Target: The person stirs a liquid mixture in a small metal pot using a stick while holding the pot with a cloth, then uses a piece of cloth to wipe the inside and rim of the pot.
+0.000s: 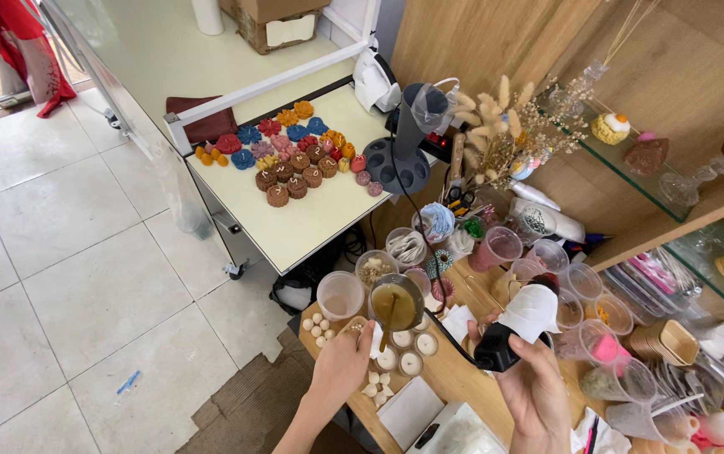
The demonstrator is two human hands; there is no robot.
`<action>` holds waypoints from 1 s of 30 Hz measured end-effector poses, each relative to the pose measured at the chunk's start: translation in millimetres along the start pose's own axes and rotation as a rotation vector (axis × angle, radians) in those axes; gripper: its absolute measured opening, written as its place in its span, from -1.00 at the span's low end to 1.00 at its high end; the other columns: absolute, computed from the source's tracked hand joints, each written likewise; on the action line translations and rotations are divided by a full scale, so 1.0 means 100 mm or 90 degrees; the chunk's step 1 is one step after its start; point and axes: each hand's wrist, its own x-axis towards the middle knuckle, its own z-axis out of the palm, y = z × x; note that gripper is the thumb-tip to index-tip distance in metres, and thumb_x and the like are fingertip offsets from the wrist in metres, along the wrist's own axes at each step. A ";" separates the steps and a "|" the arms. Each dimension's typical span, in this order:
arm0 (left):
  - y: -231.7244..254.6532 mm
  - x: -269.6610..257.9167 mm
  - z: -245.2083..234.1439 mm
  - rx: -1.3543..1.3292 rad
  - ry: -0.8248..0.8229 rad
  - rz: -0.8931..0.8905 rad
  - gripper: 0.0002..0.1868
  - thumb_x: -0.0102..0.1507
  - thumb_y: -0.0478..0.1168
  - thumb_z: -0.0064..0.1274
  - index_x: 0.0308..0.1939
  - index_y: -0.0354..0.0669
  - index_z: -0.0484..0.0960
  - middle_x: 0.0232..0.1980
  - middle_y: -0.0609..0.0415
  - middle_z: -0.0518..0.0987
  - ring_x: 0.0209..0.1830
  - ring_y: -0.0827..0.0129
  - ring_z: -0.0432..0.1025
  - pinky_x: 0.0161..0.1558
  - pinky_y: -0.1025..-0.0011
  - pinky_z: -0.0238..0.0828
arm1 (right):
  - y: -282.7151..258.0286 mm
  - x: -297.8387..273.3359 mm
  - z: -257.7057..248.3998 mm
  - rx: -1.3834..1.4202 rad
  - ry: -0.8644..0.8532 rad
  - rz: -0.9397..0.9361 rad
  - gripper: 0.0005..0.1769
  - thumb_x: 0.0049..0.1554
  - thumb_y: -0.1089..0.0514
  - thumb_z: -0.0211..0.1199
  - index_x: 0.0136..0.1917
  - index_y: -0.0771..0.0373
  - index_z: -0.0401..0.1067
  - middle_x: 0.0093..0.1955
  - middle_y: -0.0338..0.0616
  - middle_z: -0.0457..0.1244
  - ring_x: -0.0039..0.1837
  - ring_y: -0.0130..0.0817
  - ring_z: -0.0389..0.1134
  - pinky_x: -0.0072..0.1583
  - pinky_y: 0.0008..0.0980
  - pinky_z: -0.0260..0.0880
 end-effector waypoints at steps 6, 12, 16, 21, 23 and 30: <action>-0.22 -0.13 -0.14 -0.079 -0.044 -0.087 -0.29 0.41 0.18 -0.20 -0.50 -0.42 0.59 -0.53 -0.35 0.55 -0.48 -0.14 0.53 -0.33 0.09 0.48 | -0.04 0.19 -0.10 0.072 0.022 0.019 -0.33 0.17 0.26 0.27 0.43 0.60 0.12 0.30 0.27 0.24 0.38 0.19 0.29 0.40 0.04 0.17; -0.52 -0.35 -0.41 -0.126 -0.033 -0.206 -0.24 0.39 0.23 -0.18 -0.50 -0.48 0.61 -0.60 -0.20 0.53 -0.57 0.12 0.55 -0.35 0.17 0.49 | -0.02 0.43 -0.15 0.134 -0.003 0.026 -0.34 0.18 0.29 0.34 0.47 0.41 0.15 0.39 0.16 0.19 0.40 0.00 0.24 0.38 -0.02 0.35; -0.79 -0.43 -0.63 -0.161 -0.023 -0.274 -0.22 0.39 0.26 -0.23 -0.46 -0.47 0.62 -0.63 -0.06 0.45 -0.59 0.27 0.41 -0.39 0.24 0.43 | 0.16 0.69 -0.14 0.093 -0.006 0.081 -0.41 0.19 0.31 0.33 0.40 0.47 0.17 0.31 0.20 0.22 0.34 0.01 0.31 0.33 -0.07 0.43; -1.19 -0.47 -0.81 -0.202 0.034 -0.305 -0.19 0.34 0.32 -0.28 -0.42 -0.39 0.71 -0.65 -0.01 0.47 -0.60 0.29 0.43 -0.39 0.29 0.40 | 0.46 1.08 0.50 0.003 0.037 0.151 -0.56 0.16 0.21 0.32 0.22 0.39 0.24 0.22 0.26 0.30 0.23 0.03 0.40 0.14 -0.11 0.44; -1.40 -0.45 -0.87 -0.202 0.035 -0.350 -0.14 0.34 0.36 -0.29 -0.39 -0.43 0.72 -0.64 -0.01 0.46 -0.60 0.32 0.43 -0.41 0.32 0.39 | 0.58 1.29 0.88 0.060 0.063 0.152 -0.63 0.16 0.24 0.33 0.14 0.41 0.26 0.19 0.20 0.28 0.31 0.08 0.40 0.23 -0.15 0.41; -2.07 -0.34 -1.03 -0.281 0.098 -0.399 -0.18 0.32 0.37 -0.23 -0.20 -0.39 0.76 -0.63 -0.01 0.46 -0.65 0.36 0.39 -0.48 0.38 0.32 | 1.12 1.87 1.77 0.101 -0.020 0.241 -0.63 0.13 0.34 0.35 0.14 0.53 0.30 0.14 0.18 0.28 0.17 -0.09 0.40 0.20 -0.13 0.51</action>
